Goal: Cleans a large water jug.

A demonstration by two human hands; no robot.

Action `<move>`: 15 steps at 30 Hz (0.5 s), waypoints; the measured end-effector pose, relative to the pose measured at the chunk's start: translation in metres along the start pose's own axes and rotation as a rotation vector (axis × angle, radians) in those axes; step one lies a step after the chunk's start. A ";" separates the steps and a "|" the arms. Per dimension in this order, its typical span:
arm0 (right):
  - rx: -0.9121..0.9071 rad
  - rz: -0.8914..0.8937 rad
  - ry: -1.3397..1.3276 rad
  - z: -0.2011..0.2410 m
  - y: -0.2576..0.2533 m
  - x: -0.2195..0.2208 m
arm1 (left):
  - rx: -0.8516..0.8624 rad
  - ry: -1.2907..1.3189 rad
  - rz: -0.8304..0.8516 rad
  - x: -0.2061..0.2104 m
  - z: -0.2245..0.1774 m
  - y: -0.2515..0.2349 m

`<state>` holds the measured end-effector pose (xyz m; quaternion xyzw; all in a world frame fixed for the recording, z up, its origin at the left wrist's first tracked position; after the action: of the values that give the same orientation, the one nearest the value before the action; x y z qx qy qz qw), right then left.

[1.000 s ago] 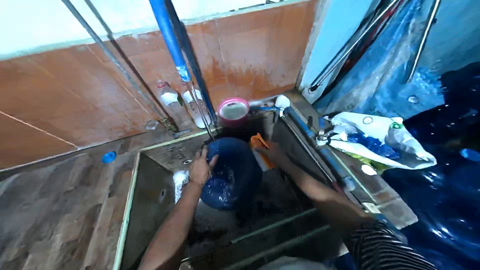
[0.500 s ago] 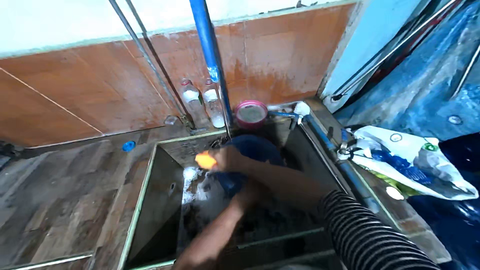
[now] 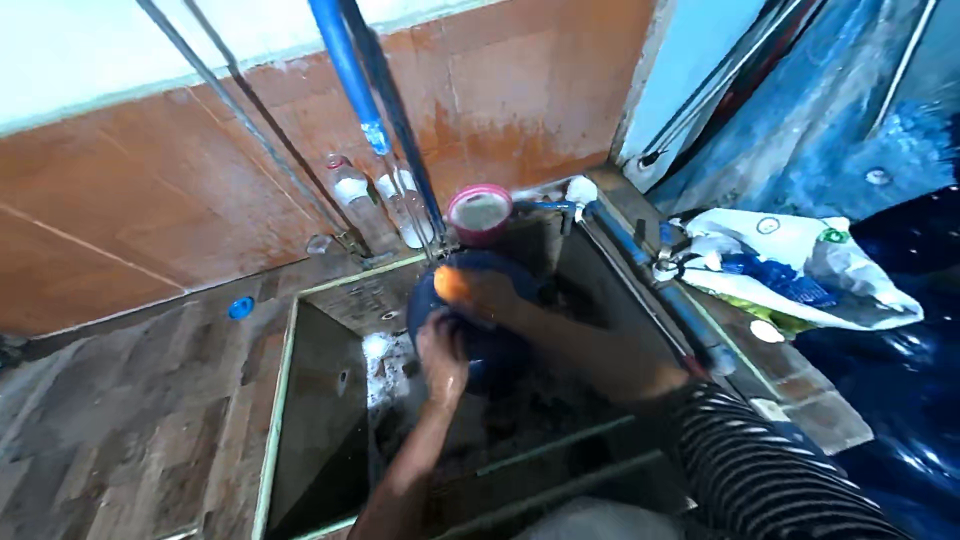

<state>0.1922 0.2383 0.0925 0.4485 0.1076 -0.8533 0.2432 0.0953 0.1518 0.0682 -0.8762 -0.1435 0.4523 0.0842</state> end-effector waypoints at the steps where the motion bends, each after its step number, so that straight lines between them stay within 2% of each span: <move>1: 0.002 0.090 0.005 0.007 0.028 0.007 | -0.223 -0.028 0.014 -0.007 0.019 -0.010; 3: 0.062 0.257 -0.013 0.010 0.079 0.010 | -0.565 0.019 0.050 -0.017 0.055 -0.024; 5: 0.166 0.189 -0.078 -0.019 0.101 -0.007 | -0.661 0.040 0.117 -0.017 0.066 -0.031; 8: 0.342 -0.167 -0.305 -0.116 0.095 -0.038 | -0.473 0.056 0.224 -0.006 0.048 -0.033; 10: 0.396 -0.276 -0.481 -0.156 0.095 -0.033 | -0.253 0.021 0.313 0.002 0.035 -0.039; 12: 0.369 -0.223 -0.568 -0.138 0.096 -0.023 | -0.078 -0.171 0.366 0.003 0.022 -0.059; 15: 0.293 -0.183 -0.676 -0.106 0.074 0.002 | -0.091 -0.393 0.309 0.020 0.008 -0.077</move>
<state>0.3049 0.2164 0.0322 0.1599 -0.0620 -0.9777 0.1210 0.0865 0.2312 0.0692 -0.7859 -0.0417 0.6145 -0.0552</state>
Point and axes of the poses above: each hand's wrist, its own y-axis away from the middle knuckle, its own x-axis out of the palm, z = x × y, the point moved 10 cm from there along -y, towards the middle knuckle, and after that the axes turned 4 degrees about -x, right-handed, at the moved point
